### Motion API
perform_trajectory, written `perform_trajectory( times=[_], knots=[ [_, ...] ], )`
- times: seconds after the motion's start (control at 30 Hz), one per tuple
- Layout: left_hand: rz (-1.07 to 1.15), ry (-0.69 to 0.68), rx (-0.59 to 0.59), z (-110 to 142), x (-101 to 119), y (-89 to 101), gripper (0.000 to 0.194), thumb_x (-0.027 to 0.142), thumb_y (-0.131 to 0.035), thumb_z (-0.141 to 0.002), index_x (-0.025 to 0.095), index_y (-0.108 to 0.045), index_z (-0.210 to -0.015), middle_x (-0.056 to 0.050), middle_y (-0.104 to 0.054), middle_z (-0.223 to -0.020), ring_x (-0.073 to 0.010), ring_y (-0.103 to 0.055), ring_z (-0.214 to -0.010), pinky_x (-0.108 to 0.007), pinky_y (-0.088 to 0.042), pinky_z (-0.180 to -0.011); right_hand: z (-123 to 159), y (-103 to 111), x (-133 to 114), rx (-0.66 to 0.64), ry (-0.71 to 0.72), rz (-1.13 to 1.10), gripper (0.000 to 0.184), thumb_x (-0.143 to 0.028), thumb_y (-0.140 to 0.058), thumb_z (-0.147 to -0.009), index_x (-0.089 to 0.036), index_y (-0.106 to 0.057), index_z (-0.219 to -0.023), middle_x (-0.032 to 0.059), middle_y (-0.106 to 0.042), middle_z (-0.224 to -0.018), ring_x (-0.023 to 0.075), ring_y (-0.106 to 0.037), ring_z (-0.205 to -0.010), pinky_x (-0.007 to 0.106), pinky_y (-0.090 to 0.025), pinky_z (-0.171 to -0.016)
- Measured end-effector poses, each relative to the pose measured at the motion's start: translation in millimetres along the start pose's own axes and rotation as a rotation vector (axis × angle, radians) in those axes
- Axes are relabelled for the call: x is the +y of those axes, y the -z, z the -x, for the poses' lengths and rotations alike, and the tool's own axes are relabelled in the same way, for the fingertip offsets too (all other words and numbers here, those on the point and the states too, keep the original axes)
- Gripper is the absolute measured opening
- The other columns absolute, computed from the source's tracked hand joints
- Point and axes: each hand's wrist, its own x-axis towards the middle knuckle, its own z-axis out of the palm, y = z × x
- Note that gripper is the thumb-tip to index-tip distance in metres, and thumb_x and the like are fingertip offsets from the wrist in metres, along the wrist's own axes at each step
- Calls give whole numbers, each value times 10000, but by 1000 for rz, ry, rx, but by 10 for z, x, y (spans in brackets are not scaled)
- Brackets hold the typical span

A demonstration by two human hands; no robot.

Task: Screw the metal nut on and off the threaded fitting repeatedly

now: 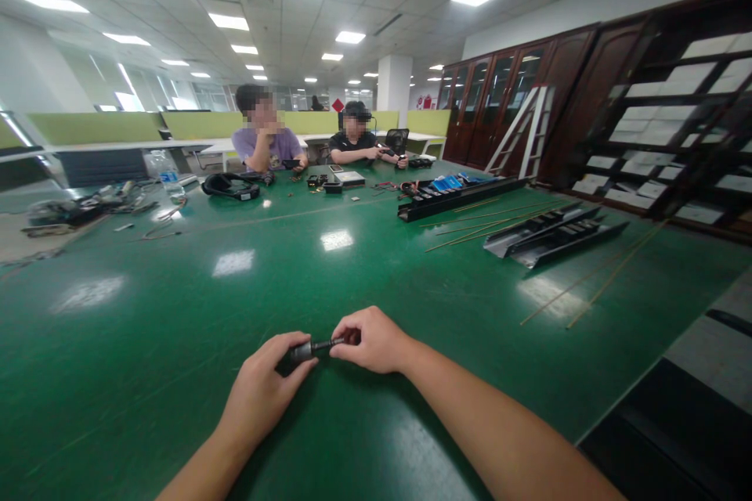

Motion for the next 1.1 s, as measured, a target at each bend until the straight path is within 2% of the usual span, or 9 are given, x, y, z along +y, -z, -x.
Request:
perform_trajectory(
  times=[1.1],
  knots=[
    [-2, 38, 16, -3, -64, 6, 293, 428, -676, -838, 285, -655, -1094, -10, -701, -1091, -226, -665, -1007, -380, -537, -930, -15, 66, 14, 11, -4, 4, 188, -318, -728, -765, -165, -745, -872, 14, -692, -712, 117, -605, -608, 203, -435, -575]
  ],
)
